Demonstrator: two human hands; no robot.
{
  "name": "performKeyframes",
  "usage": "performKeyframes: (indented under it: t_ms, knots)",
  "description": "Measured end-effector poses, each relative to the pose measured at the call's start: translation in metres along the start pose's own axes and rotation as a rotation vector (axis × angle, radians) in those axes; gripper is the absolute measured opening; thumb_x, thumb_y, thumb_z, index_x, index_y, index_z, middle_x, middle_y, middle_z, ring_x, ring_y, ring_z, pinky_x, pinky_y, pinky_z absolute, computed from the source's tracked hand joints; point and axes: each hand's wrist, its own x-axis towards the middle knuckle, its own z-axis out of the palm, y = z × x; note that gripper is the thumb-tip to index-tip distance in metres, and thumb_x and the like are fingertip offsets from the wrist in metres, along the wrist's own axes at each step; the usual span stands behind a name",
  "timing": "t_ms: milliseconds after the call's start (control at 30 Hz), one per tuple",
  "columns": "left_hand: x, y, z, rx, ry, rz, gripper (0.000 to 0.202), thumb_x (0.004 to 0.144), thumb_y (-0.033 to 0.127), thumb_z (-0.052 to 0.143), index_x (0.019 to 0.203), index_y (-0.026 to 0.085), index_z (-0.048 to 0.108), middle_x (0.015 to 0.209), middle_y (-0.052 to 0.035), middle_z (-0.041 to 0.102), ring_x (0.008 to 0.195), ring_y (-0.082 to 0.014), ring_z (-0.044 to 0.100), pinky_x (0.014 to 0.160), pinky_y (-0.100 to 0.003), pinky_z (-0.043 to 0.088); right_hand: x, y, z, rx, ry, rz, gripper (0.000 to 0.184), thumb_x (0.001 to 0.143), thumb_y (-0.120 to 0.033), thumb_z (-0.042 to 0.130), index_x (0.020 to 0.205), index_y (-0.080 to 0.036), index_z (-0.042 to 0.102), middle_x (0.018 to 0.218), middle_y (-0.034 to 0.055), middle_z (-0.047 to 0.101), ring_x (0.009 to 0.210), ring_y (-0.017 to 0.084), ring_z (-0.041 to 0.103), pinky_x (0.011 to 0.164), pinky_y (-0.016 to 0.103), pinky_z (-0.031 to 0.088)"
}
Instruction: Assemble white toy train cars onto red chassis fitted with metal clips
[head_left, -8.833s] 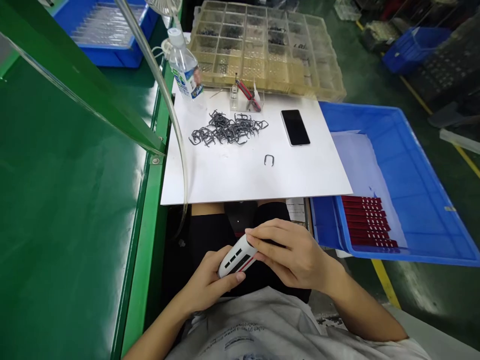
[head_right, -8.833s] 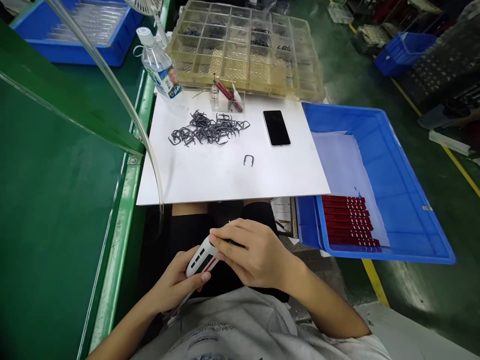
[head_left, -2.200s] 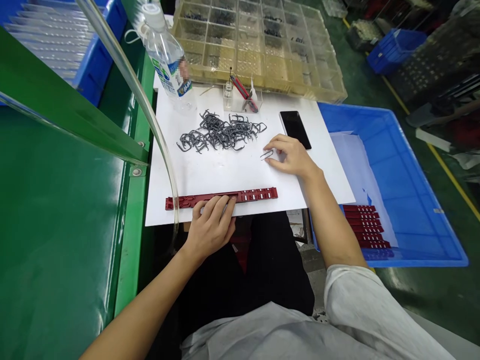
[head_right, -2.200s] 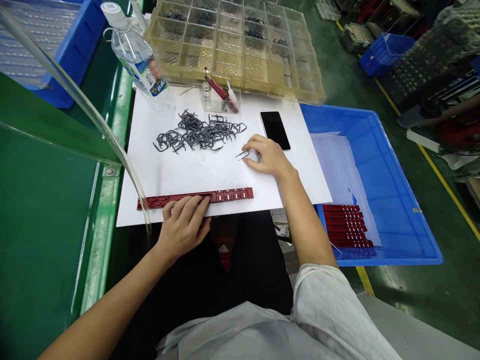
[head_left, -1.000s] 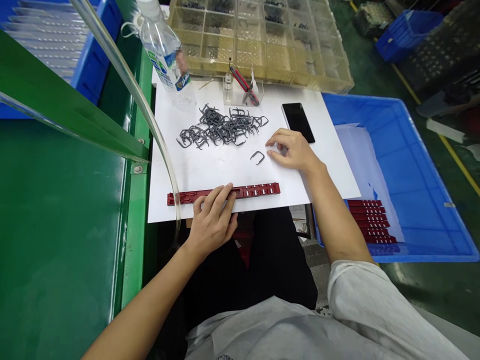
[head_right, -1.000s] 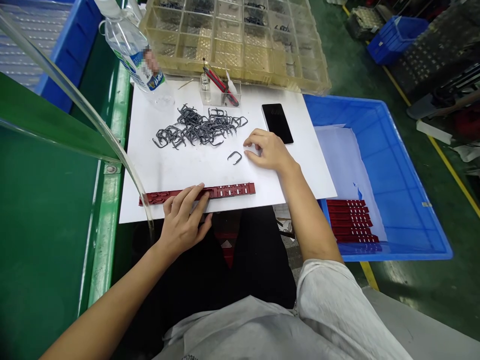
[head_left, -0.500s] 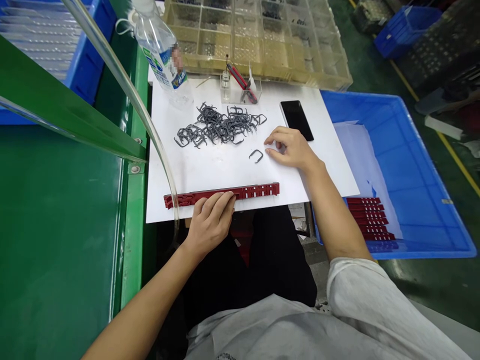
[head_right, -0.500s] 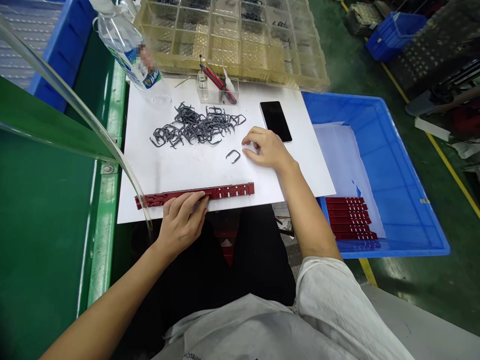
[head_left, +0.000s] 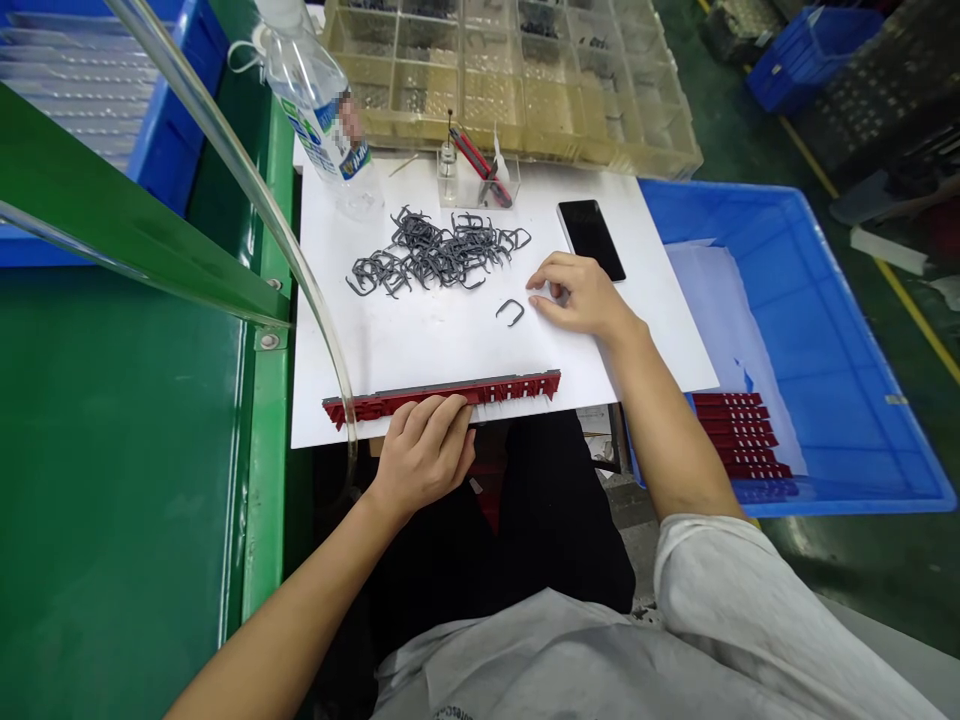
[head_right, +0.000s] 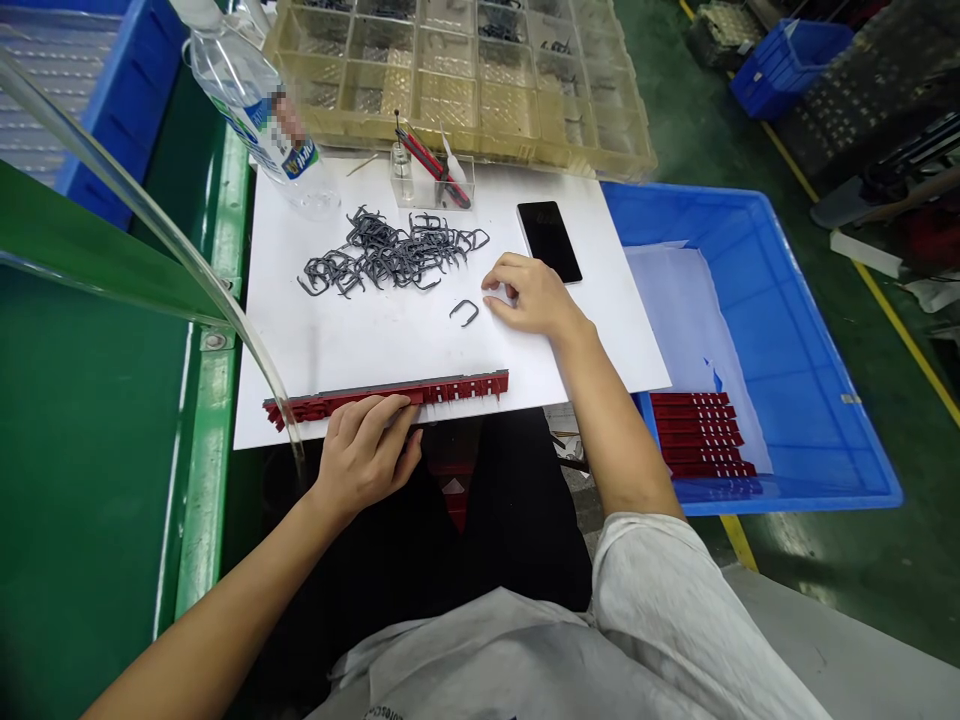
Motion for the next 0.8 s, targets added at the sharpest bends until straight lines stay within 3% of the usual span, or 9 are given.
performKeyframes:
  t_ms: [400,500,633,800]
  knots:
    - [0.0011,0.0016,-0.0009,-0.022,0.016,0.019,0.021,0.095,0.015,0.079,0.115,0.009,0.079,0.108,-0.017,0.085,0.098,-0.03,0.075,0.085,-0.043,0.054,0.0004,-0.0036,-0.0008,-0.011,-0.005,0.015,0.023,0.09,-0.038,0.067,0.099,-0.021,0.08,0.107,0.0079,0.076,0.071,0.019,0.059,0.069,0.038,0.045]
    - [0.0025,0.0009,-0.0014,0.001,0.012,0.007,0.026,0.095,0.015,0.078,0.121,0.01,0.078,0.114,-0.0176,0.086,0.102,-0.0307,0.077,0.088,-0.043,0.053,0.0003,-0.0026,-0.0007,-0.014,-0.004,0.007,0.022,0.09,-0.037,0.067,0.099,-0.021,0.08,0.107,0.0076,0.076,0.071,0.019,0.059,0.069,0.038,0.045]
    - [0.004,-0.0022,-0.0022,0.031,-0.031,-0.033,0.036,0.098,0.018,0.074,0.133,0.011,0.074,0.135,-0.0208,0.083,0.12,-0.0351,0.078,0.098,-0.046,0.051,-0.0001,-0.0021,-0.0011,-0.008,-0.017,-0.001,0.022,0.092,-0.037,0.068,0.101,-0.021,0.08,0.109,0.0077,0.075,0.072,0.02,0.06,0.071,0.039,0.047]
    - [0.001,-0.0039,-0.0006,0.012,-0.082,-0.058,0.052,0.101,0.022,0.07,0.152,0.013,0.065,0.147,-0.0234,0.077,0.132,-0.0385,0.075,0.105,-0.048,0.046,0.0013,-0.0031,0.0004,0.054,-0.021,-0.052,0.028,0.096,-0.046,0.068,0.107,-0.024,0.081,0.113,0.0081,0.077,0.079,0.021,0.064,0.076,0.04,0.052]
